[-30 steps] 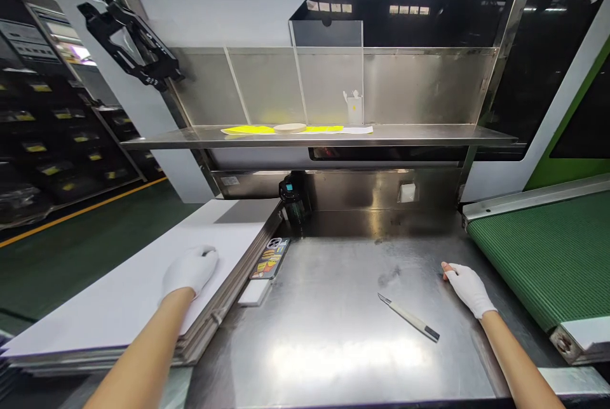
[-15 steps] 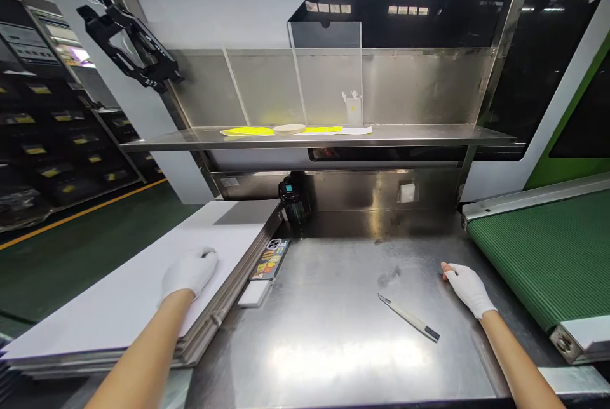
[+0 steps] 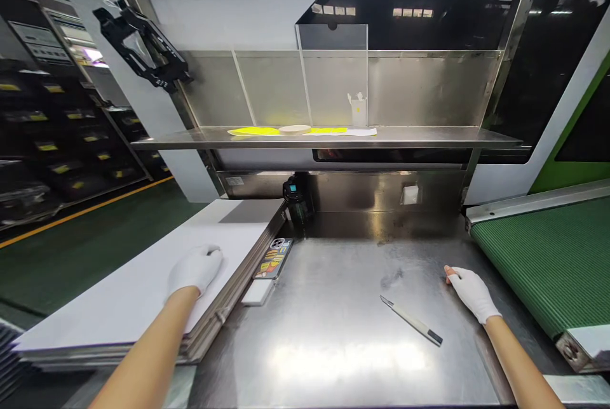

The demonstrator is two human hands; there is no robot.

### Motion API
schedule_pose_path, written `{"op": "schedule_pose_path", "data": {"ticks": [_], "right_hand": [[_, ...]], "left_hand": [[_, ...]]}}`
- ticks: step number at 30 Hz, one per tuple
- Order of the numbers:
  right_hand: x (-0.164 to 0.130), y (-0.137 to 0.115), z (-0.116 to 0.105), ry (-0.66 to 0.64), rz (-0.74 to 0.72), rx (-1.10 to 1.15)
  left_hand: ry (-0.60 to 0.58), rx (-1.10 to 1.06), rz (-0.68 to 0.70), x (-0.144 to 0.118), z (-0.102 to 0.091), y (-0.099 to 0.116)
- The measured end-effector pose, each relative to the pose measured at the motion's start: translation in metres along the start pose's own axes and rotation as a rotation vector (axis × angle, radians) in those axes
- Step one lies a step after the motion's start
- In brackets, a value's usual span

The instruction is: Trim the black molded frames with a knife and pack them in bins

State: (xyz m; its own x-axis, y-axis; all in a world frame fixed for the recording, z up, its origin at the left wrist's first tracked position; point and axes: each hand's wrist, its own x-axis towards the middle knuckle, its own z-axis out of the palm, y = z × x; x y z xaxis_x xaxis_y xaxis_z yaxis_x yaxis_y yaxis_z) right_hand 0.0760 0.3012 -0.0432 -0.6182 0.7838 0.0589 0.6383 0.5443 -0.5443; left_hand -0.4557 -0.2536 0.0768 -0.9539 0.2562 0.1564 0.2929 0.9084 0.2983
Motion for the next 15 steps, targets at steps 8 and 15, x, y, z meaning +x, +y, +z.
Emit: {"op": "schedule_pose_path", "data": {"ticks": [8, 15], "right_hand": [[0.0003, -0.0007, -0.0008, -0.010, -0.003, -0.015], [0.0000, -0.0010, -0.0011, -0.008, -0.010, -0.023]], "left_hand": [[-0.005, 0.006, -0.004, -0.0009, -0.0009, 0.0006], [-0.004, 0.004, -0.008, -0.0031, -0.0016, 0.0018]]}}
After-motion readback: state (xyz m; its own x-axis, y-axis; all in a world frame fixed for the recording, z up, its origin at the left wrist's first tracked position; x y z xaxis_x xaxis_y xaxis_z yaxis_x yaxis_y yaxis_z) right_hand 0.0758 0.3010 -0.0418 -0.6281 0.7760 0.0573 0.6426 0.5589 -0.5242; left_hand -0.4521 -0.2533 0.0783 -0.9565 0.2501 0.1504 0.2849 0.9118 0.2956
